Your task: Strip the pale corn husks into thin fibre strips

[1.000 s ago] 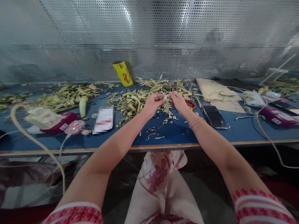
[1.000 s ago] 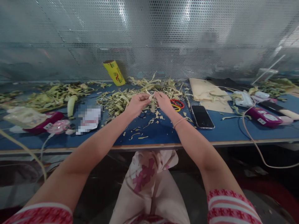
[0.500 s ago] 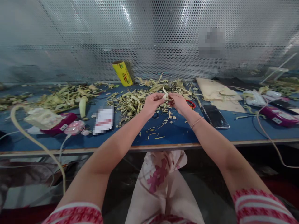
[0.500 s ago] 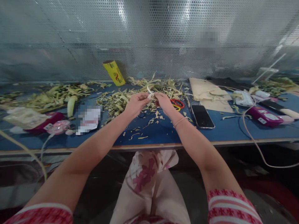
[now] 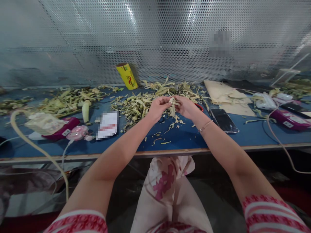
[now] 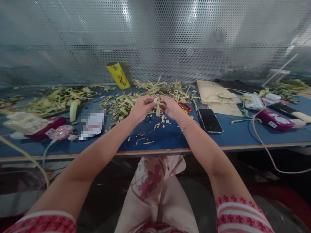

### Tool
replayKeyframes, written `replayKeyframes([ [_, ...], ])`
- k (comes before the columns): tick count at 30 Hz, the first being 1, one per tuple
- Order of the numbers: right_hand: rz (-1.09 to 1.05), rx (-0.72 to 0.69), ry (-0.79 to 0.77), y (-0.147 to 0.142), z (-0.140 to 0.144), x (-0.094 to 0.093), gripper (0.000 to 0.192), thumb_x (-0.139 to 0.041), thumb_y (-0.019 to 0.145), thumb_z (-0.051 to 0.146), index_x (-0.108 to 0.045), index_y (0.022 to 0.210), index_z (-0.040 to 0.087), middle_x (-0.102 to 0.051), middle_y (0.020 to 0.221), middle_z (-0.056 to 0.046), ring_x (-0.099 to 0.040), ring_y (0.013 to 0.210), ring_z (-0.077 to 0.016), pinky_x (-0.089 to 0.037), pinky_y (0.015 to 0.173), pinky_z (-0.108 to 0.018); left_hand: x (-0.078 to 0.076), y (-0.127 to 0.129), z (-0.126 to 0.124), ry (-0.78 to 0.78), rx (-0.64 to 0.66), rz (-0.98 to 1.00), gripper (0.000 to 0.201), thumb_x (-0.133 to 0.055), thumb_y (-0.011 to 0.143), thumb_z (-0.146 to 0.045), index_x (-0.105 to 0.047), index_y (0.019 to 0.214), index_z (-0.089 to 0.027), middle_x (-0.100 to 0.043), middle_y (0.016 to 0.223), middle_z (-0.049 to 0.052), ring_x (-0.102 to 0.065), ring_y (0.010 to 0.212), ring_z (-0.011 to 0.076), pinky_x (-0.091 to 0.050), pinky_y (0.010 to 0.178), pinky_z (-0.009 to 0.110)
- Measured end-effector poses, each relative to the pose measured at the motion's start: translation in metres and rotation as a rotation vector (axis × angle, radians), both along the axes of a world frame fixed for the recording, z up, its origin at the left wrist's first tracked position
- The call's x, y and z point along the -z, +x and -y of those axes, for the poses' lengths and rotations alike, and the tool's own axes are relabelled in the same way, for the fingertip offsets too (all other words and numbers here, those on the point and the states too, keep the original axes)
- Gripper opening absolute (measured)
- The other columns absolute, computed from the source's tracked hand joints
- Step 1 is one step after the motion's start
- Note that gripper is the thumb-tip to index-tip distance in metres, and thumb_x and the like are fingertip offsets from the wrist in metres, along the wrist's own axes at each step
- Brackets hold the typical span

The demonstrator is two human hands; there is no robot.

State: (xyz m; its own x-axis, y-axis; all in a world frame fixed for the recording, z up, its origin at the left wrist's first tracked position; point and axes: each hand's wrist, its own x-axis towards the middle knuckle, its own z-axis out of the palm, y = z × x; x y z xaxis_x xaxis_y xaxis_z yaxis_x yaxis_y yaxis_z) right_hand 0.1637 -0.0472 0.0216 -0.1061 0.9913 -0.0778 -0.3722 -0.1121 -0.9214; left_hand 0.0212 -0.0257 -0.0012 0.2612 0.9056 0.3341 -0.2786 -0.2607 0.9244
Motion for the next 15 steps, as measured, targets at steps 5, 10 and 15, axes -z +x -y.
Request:
replayKeyframes([
  [5,0.019,0.019,0.017,0.0015,-0.0024,0.0022,0.013,-0.054,0.088,0.019,-0.060,0.077,0.017,-0.053,0.059,0.004,-0.045,0.050,-0.0053,-0.035,0.046,-0.018,0.0019,0.0007,-0.0022,0.013,-0.010,-0.015,0.028,-0.081,0.057,-0.024,-0.066,0.079,-0.014,-0.066,0.070,0.001,-0.058,0.066,0.0095,-0.047,0.069,0.025],
  [10,0.044,0.102,0.085,0.0009,-0.0003,0.0003,0.010,-0.056,0.083,0.014,-0.065,0.081,0.016,-0.060,0.070,0.001,-0.051,0.057,-0.0054,-0.036,0.047,-0.017,0.0000,0.0002,-0.0002,-0.007,-0.032,-0.042,0.023,-0.079,0.060,-0.021,-0.066,0.078,-0.014,-0.066,0.073,0.003,-0.059,0.069,0.0108,-0.048,0.071,0.027],
  [15,0.111,0.115,0.102,-0.0005,0.0024,0.0001,0.006,-0.058,0.083,0.022,-0.059,0.079,0.018,-0.056,0.069,0.003,-0.051,0.055,-0.0061,-0.035,0.049,-0.020,-0.0016,-0.0005,0.0013,0.001,-0.037,-0.036,0.019,-0.077,0.063,-0.017,-0.066,0.079,-0.015,-0.065,0.072,0.002,-0.058,0.069,0.0106,-0.048,0.072,0.027],
])
